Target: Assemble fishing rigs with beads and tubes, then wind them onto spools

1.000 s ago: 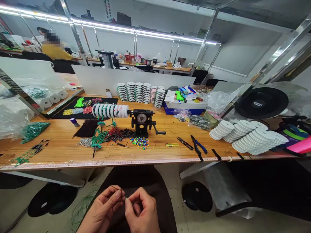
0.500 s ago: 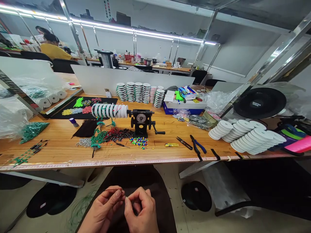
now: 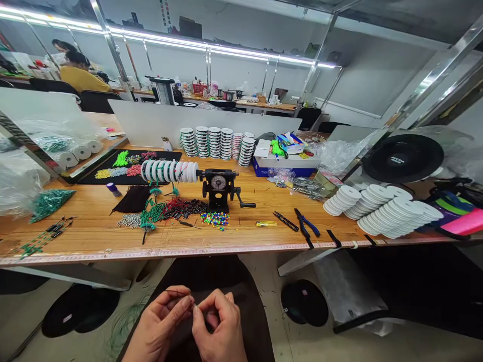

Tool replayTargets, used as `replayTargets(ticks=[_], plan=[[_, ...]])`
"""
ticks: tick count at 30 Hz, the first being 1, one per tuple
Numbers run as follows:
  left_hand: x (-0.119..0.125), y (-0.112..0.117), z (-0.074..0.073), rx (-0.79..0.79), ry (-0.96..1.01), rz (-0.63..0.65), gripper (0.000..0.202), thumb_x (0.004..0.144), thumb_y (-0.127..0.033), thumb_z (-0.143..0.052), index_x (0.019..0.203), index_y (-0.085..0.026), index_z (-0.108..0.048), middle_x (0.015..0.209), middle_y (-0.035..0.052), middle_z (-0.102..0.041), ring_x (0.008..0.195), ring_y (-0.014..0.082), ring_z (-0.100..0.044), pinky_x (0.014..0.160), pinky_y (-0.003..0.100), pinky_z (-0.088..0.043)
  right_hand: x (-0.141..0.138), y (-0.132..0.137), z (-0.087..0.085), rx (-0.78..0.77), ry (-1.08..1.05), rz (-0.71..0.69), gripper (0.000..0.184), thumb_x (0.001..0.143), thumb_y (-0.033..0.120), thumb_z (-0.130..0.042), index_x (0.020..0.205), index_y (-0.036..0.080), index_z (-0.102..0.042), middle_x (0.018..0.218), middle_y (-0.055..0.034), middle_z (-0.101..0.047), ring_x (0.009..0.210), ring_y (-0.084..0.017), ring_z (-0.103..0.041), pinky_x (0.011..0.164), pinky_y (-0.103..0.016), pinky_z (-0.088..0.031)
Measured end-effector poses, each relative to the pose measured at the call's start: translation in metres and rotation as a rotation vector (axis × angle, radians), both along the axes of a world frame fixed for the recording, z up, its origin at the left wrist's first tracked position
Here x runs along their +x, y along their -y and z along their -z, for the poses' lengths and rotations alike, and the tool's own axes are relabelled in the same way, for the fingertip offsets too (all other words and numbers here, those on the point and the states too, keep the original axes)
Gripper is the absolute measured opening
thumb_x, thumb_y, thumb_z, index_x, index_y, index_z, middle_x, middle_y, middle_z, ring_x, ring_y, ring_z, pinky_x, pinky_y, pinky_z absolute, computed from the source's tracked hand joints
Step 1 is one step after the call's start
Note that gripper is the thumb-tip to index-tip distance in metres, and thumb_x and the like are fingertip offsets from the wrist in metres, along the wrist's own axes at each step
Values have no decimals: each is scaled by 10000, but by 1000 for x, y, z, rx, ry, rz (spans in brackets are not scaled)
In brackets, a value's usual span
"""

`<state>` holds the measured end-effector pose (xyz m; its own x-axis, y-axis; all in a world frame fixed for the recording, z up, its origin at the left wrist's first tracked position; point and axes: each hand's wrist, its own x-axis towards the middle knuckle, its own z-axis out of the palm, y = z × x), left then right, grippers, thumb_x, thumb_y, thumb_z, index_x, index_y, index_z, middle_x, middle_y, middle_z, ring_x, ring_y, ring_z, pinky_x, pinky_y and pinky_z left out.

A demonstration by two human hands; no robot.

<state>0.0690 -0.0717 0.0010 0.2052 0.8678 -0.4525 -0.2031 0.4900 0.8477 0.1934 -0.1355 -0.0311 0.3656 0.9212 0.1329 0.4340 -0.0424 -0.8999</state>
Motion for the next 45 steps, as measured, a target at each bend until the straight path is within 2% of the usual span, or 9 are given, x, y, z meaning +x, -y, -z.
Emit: replayTargets(ticks=[3,8,15,20,26,34,39,45], plan=[[-2,0,4,55,-27,31,385,533,-418,-932,790,-188,-762,776,34,-734,753,169,-671,696,203,-557,0,1,2,-25,-70,-9,180,858,260,-628,683,214,-627,535,61,-481,505,-106,-473,604,-233,-446],[-4,0,3,66,-23,40,388,558,-421,-921,824,-193,-754,799,37,-745,776,184,-689,726,217,-567,1,1,1,-38,-214,-5,226,840,351,-678,672,210,-621,507,71,-444,487,-101,-443,573,-224,-434],[-4,-2,4,112,-53,77,365,589,-425,-905,828,-195,-752,805,38,-747,778,183,-691,716,204,-561,2,-1,0,-76,-134,-33,190,864,288,-617,691,212,-609,511,73,-432,491,-102,-439,551,-224,-395],[-3,0,2,156,-72,93,361,603,-430,-895,835,-193,-755,803,37,-744,774,184,-690,713,205,-563,1,-1,-1,-13,-188,-4,251,853,353,-656,661,199,-604,503,81,-422,461,-84,-411,539,-210,-402],[-6,0,2,167,-50,82,341,621,-430,-886,837,-200,-757,799,30,-746,760,170,-691,718,199,-563,2,-1,-5,-18,-232,-3,274,845,381,-671,658,192,-603,523,77,-423,471,-84,-406,525,-209,-379],[-4,-1,-4,193,-77,71,342,593,-432,-897,802,-193,-767,782,47,-746,748,182,-691,703,206,-569,3,-1,-5,-99,-265,-25,225,835,345,-667,675,198,-608,534,73,-419,491,-93,-399,535,-222,-365],[-4,0,-5,205,-77,75,343,594,-449,-890,793,-198,-767,774,52,-749,743,190,-699,699,212,-577,2,-1,-4,-104,-280,-12,227,822,338,-679,660,201,-599,518,78,-404,481,-92,-383,541,-229,-364],[-7,0,-4,243,-113,89,333,621,-446,-873,819,-198,-772,798,58,-755,759,195,-702,705,213,-578,2,-2,-9,-95,-279,-17,216,806,307,-669,647,196,-576,543,69,-412,494,-92,-370,507,-228,-308]])
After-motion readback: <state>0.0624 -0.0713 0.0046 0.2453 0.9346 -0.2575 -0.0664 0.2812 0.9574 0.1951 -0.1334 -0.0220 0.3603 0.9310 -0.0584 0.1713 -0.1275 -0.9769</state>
